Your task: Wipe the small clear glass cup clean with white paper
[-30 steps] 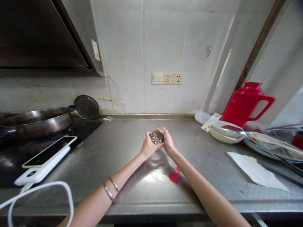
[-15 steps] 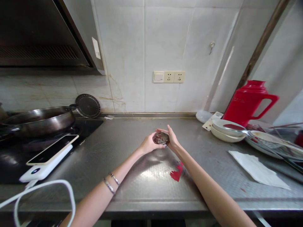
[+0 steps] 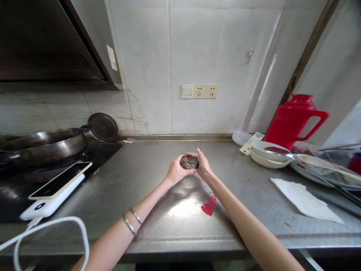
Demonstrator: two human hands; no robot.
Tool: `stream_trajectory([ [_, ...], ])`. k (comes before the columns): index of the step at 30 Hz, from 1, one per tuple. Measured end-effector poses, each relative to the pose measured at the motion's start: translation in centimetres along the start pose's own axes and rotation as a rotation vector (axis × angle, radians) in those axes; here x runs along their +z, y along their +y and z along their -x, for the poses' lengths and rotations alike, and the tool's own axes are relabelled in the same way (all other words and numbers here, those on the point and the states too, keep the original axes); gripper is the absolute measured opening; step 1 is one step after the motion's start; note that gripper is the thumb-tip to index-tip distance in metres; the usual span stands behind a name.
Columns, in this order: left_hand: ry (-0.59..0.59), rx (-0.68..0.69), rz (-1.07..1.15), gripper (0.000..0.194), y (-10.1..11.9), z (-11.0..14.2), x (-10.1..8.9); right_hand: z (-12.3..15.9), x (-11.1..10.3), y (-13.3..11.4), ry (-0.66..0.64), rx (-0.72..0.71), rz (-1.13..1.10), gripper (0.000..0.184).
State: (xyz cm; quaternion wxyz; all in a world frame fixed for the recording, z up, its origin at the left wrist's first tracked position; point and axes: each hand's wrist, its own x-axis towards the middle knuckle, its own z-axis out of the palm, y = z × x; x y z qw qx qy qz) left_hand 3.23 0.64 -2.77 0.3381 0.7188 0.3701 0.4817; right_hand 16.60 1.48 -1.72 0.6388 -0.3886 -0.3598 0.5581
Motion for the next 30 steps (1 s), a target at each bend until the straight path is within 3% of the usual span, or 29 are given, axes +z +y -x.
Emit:
stream_trajectory([
  [5, 0.131, 0.013, -0.138, 0.069, 0.7, 0.1, 0.1, 0.0, 0.2, 0.3, 0.04, -0.054, 0.01, 0.047],
  [11, 0.24, 0.04, -0.22, 0.075, 0.1, 0.3, 0.4, 0.3, 0.8, 1.0, 0.031, -0.107, 0.014, 0.047],
  [14, 0.199, 0.031, -0.116, 0.083, -0.3, 0.3, 0.7, 0.5, 1.0, 1.2, 0.014, -0.091, -0.001, 0.045],
  [17, 0.047, 0.003, 0.021, 0.094, -0.5, 0.3, 0.7, 0.4, 0.8, 1.0, 0.023, -0.044, -0.023, 0.044],
  [22, -0.142, 0.062, 0.171, 0.077, -0.5, 0.3, 0.4, 0.2, 0.1, 0.1, 0.015, 0.046, -0.052, 0.044],
  [26, -0.095, 0.134, 0.05, 0.074, -0.4, 0.2, 0.2, 0.2, 0.1, -0.2, 0.004, 0.094, -0.071, 0.045],
  [30, 0.022, 0.127, -0.06, 0.067, -0.3, 0.0, 0.2, 0.2, 0.5, -0.2, -0.012, 0.044, -0.051, 0.043],
])
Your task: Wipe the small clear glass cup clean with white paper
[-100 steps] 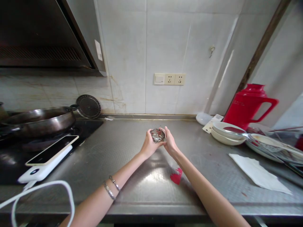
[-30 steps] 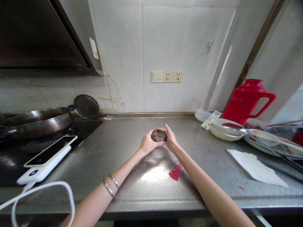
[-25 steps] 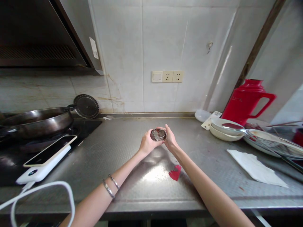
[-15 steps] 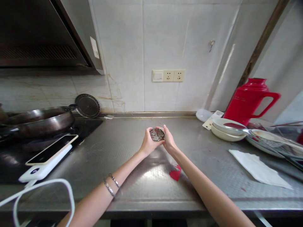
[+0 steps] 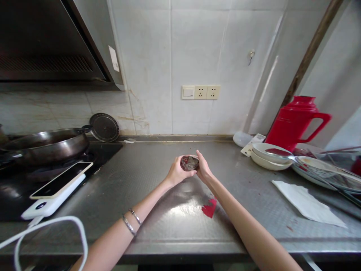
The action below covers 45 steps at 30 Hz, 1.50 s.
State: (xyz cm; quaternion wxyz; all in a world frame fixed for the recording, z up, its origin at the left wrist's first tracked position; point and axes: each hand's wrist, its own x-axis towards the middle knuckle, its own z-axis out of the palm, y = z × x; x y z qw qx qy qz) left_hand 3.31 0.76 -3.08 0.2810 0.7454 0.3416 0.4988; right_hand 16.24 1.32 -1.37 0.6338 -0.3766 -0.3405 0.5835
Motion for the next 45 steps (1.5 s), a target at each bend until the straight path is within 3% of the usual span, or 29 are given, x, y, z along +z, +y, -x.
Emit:
stream_trajectory([
  [8, 0.184, -0.009, -0.199, 0.067, 0.9, 0.1, 0.1, 0.1, 0.4, 0.8, -0.016, -0.177, 0.138, 0.048],
  [12, 0.228, -0.005, -0.214, 0.07, 0.7, 0.1, 0.1, 0.5, 0.8, 1.0, -0.035, -0.189, 0.157, 0.049],
  [20, -0.072, -0.043, 0.068, 0.1, 0.0, 0.4, 0.2, 0.2, -0.1, 0.3, 0.026, -0.092, 0.105, 0.051],
  [24, -0.074, -0.069, 0.077, 0.091, -0.1, 0.5, 0.2, -0.2, -0.7, 0.3, -0.008, -0.109, 0.137, 0.051],
  [29, -0.023, -0.099, 0.109, 0.066, 0.3, 0.3, 0.1, -0.5, -0.5, 0.7, 0.007, -0.125, 0.121, 0.052],
  [37, 0.159, -0.097, -0.072, 0.068, 0.7, 0.4, 0.6, -0.4, 0.2, 1.3, 0.033, -0.17, 0.085, 0.047],
  [45, 0.184, -0.165, -0.046, 0.067, -0.1, -0.1, -0.3, 1.0, 0.9, 0.2, 0.029, -0.135, 0.142, 0.044],
])
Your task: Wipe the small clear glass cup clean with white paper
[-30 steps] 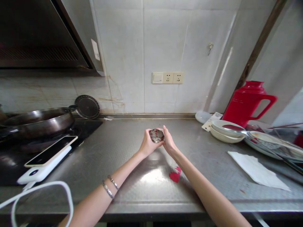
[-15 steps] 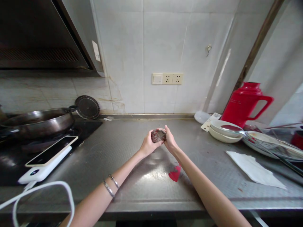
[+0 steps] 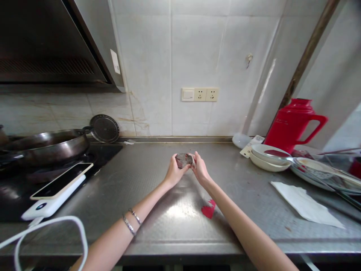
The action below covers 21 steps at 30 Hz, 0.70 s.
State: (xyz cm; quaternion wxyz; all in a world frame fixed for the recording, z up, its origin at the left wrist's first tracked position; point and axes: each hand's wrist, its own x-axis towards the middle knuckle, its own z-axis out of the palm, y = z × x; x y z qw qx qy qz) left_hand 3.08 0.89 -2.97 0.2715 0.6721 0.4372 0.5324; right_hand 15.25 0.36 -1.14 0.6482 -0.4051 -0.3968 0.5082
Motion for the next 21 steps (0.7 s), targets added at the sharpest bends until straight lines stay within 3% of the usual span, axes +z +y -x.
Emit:
stream_trajectory([
  [7, -0.106, 0.063, 0.126, 0.071, -0.1, 0.0, -0.2, -0.4, -0.5, -1.5, 0.027, 0.023, -0.001, 0.015],
  [13, -0.114, 0.044, 0.165, 0.072, -0.2, -0.2, -0.3, -0.5, -0.9, -2.4, -0.026, 0.081, -0.024, 0.015],
  [21, -0.172, 0.045, 0.285, 0.067, 0.5, -0.3, -0.6, -1.5, -2.3, -1.9, 0.01, 0.056, -0.047, 0.017],
])
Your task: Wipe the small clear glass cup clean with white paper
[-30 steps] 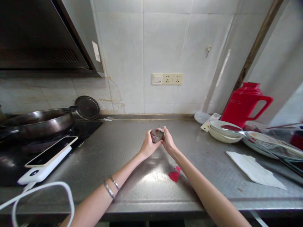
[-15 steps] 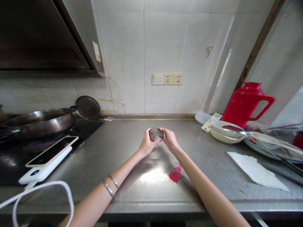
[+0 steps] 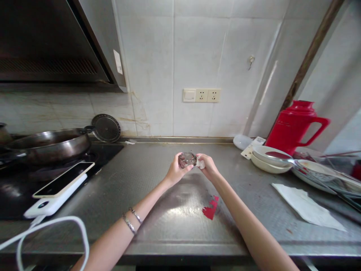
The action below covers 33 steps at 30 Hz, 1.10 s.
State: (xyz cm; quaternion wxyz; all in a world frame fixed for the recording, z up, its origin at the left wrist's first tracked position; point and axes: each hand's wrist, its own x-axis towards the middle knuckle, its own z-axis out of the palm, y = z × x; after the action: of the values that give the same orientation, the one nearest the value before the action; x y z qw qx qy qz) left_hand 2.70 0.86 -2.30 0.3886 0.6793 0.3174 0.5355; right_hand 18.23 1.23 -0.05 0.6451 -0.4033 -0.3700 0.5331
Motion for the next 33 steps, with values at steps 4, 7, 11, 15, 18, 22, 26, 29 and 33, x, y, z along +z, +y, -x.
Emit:
stream_trajectory([
  [4, -0.006, -0.013, 0.03, 0.066, 0.4, 0.0, 0.0, -0.1, -0.6, -0.3, -0.027, -0.002, 0.018, 0.025],
  [7, 0.013, -0.011, 0.043, 0.067, 0.4, -0.1, -0.1, -0.1, -0.7, -0.4, -0.064, 0.006, 0.035, 0.027],
  [11, 0.053, -0.016, 0.044, 0.067, 0.3, -0.4, -0.2, 0.0, -0.5, -0.2, -0.109, 0.031, 0.032, 0.026],
  [15, 0.086, -0.024, 0.04, 0.068, 0.4, -0.7, -0.6, 0.6, -0.2, -0.1, -0.19, 0.128, 0.017, 0.028],
  [18, 0.104, -0.034, 0.046, 0.066, 0.4, -0.8, -0.8, 0.9, -0.1, -0.3, -0.27, 0.238, 0.004, 0.027],
  [22, 0.14, -0.046, 0.044, 0.063, 0.6, -1.0, -1.0, 0.7, 0.0, -0.4, -0.241, 0.256, -0.026, 0.023],
  [26, 0.146, -0.066, 0.07, 0.063, 0.9, -0.9, -1.0, 0.5, -0.2, -0.3, -0.262, 0.203, -0.021, 0.033],
  [29, 0.147, -0.073, 0.071, 0.065, 1.0, -0.9, -1.0, 0.3, -0.3, -0.2, -0.287, 0.163, 0.021, 0.032],
  [33, 0.155, -0.068, 0.085, 0.063, 1.0, -0.9, -0.9, 0.2, -0.4, 0.0, -0.312, 0.121, 0.093, 0.023],
])
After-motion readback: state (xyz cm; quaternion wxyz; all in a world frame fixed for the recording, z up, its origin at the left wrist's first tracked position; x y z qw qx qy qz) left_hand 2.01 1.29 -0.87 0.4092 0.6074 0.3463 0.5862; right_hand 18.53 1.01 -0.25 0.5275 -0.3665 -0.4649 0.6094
